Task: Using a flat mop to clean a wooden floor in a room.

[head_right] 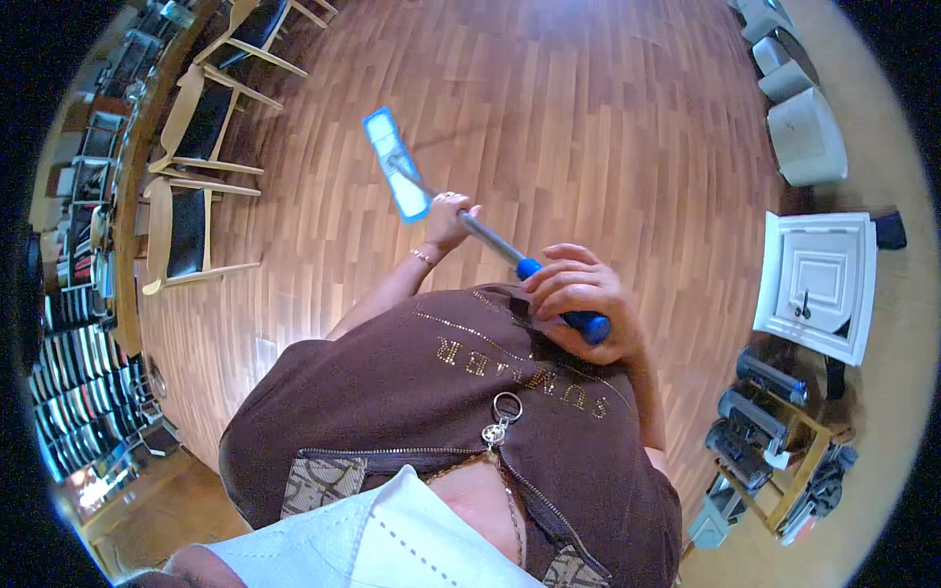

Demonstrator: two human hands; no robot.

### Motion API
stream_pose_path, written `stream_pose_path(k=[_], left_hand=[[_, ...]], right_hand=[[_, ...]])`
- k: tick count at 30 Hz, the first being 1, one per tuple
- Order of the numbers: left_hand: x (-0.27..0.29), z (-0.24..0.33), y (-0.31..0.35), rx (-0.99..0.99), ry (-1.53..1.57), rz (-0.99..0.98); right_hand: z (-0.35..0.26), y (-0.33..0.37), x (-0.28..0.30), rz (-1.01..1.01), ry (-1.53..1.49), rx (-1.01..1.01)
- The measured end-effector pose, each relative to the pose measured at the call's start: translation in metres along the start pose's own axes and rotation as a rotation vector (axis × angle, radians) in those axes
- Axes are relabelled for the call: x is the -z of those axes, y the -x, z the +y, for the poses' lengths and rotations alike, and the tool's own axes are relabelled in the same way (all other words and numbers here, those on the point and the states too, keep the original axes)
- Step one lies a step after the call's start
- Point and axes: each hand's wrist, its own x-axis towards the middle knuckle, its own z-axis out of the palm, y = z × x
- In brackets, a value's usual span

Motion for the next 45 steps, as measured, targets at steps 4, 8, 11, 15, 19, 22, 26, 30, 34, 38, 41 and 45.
stream_pose_path(k=[4, 8, 11, 15, 19, 22, 26, 30, 34, 38, 41, 45], left_hand=[[-0.004, -0.003, -0.006, 0.075, -0.043, 0.102], [-0.017, -0.004, -0.013, 0.142, -0.070, 0.162], [-0.017, 0.009, -0.041, 0.151, -0.081, 0.048], [-0.028, 0.023, -0.089, 0.079, -0.041, -0.163], [-0.057, 0.036, -0.139, -0.108, 0.000, -0.259], [-0.086, 0.046, -0.175, -0.251, -0.016, -0.369], [-0.123, 0.067, -0.212, -0.390, 0.160, -0.475], [-0.160, 0.090, -0.245, -0.593, 0.182, -0.673], [-0.191, 0.120, -0.266, -0.752, 0.345, -0.952], [-0.199, 0.150, -0.281, -0.938, 0.497, -1.169], [-0.206, 0.162, -0.283, -1.006, 0.527, -1.190], [-0.210, 0.147, -0.293, -0.924, 0.494, -1.203]], right_hand=[[0.030, -0.016, 0.038, -0.114, -0.131, -0.010], [0.042, -0.023, 0.058, -0.117, -0.192, -0.022], [0.044, -0.022, 0.080, -0.028, -0.177, -0.072], [0.047, -0.014, 0.106, 0.121, -0.138, -0.087], [0.033, -0.007, 0.131, 0.221, -0.040, -0.129], [0.019, 0.003, 0.135, 0.365, 0.065, -0.221], [0.005, 0.009, 0.131, 0.499, 0.205, -0.242], [-0.013, 0.005, 0.128, 0.542, 0.417, -0.289], [-0.023, -0.003, 0.124, 0.616, 0.625, -0.255], [-0.033, -0.011, 0.113, 0.689, 0.760, -0.248], [-0.025, -0.013, 0.102, 0.814, 0.710, -0.169], [0.004, -0.022, 0.107, 0.860, 0.622, -0.064]])
